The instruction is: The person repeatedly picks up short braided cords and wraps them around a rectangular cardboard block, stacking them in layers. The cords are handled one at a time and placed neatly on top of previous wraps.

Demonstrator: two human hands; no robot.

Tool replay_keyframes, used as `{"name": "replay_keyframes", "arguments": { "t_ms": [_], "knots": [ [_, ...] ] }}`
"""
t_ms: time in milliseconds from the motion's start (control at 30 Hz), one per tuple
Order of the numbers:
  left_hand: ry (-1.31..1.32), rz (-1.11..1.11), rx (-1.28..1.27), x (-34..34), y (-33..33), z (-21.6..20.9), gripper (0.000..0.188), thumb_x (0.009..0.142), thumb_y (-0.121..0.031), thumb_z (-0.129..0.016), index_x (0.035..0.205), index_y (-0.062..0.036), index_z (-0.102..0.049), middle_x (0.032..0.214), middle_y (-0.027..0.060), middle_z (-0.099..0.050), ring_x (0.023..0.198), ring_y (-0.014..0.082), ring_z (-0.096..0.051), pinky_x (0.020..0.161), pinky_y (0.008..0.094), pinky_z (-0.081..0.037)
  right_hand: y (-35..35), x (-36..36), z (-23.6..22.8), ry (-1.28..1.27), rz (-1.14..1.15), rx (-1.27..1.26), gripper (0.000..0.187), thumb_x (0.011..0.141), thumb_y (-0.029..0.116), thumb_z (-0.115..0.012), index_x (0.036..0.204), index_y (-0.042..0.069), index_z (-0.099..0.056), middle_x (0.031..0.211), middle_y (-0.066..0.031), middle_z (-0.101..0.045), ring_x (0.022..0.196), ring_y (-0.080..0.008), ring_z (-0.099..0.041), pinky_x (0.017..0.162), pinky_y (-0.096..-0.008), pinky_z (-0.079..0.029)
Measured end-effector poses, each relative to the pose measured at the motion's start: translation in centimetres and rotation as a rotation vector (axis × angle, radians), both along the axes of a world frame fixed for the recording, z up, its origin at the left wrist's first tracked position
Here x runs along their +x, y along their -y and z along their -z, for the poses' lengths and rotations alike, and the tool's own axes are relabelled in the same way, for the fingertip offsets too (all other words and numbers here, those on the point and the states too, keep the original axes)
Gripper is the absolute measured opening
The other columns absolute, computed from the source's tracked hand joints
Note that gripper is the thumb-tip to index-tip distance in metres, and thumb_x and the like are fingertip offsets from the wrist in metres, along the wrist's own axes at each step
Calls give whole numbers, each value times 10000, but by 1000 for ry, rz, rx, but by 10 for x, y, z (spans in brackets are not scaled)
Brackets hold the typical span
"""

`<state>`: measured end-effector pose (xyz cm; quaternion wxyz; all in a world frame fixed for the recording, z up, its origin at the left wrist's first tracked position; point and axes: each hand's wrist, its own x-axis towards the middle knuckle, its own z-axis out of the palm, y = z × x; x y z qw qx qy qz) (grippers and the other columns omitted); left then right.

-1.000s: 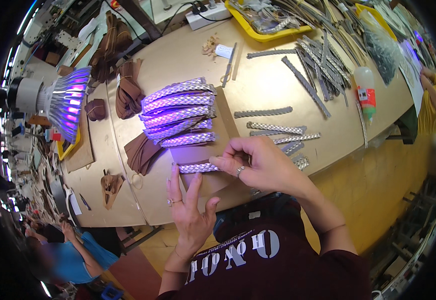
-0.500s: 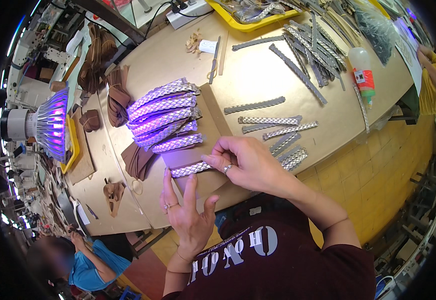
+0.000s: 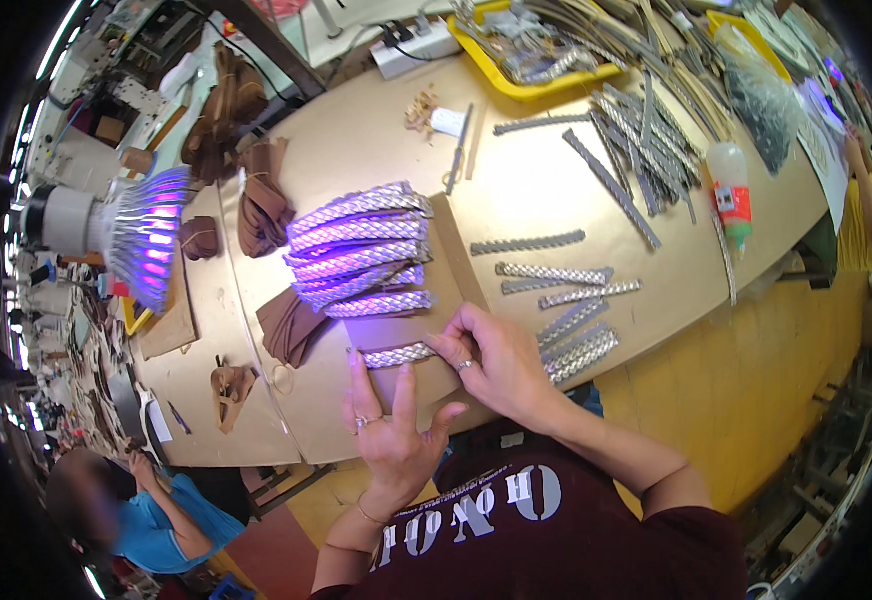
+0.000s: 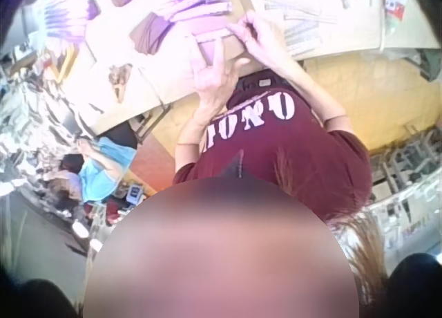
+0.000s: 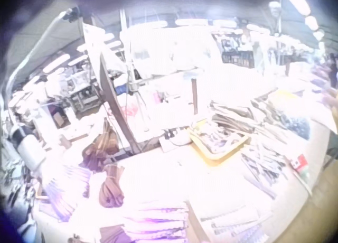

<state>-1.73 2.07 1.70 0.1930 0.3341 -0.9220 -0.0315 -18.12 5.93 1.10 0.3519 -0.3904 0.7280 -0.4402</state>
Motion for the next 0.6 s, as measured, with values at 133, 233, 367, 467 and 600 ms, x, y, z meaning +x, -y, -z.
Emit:
{"name": "replay_keyframes", "arguments": {
  "t_ms": [133,233,367,467,600],
  "knots": [
    [-131,-5,153,5,-6,16,619,852,-517,-675,1271,-78,-553,1379,405,-373,1315,471,-385,986,500,-337,7,-11,-9,100,-83,-32,188,916,187,-660,849,26,-591,704,-45,-590,641,-123,-527,586,-285,-434],
    [-317,-3,22,13,-17,26,708,817,-463,-724,1329,-58,-448,1451,406,-231,1384,510,-235,1100,601,-153,11,-30,-30,78,-240,-156,159,914,146,-656,833,23,-594,726,-31,-593,678,-106,-529,638,-277,-442],
    [-447,-116,-88,33,-17,30,614,827,-395,-719,1293,-72,-483,1427,375,-309,1361,496,-290,1122,604,-127,31,-50,-63,-55,-203,-326,173,916,114,-643,797,17,-566,733,-5,-566,711,-86,-507,689,-255,-422],
    [-457,-230,28,50,13,28,430,847,-286,-702,1192,-58,-581,1351,282,-453,1278,425,-420,1093,546,-247,56,-60,-74,-25,-129,-329,216,924,110,-634,758,22,-528,714,29,-516,708,-62,-461,698,-228,-391],
    [-508,-461,132,62,73,29,189,878,-126,-652,1041,-35,-680,1165,148,-608,1102,312,-560,978,418,-411,74,-66,-64,-207,-75,-159,267,934,170,-644,750,21,-520,665,38,-474,658,-48,-409,606,-224,-350]
  ]
}}
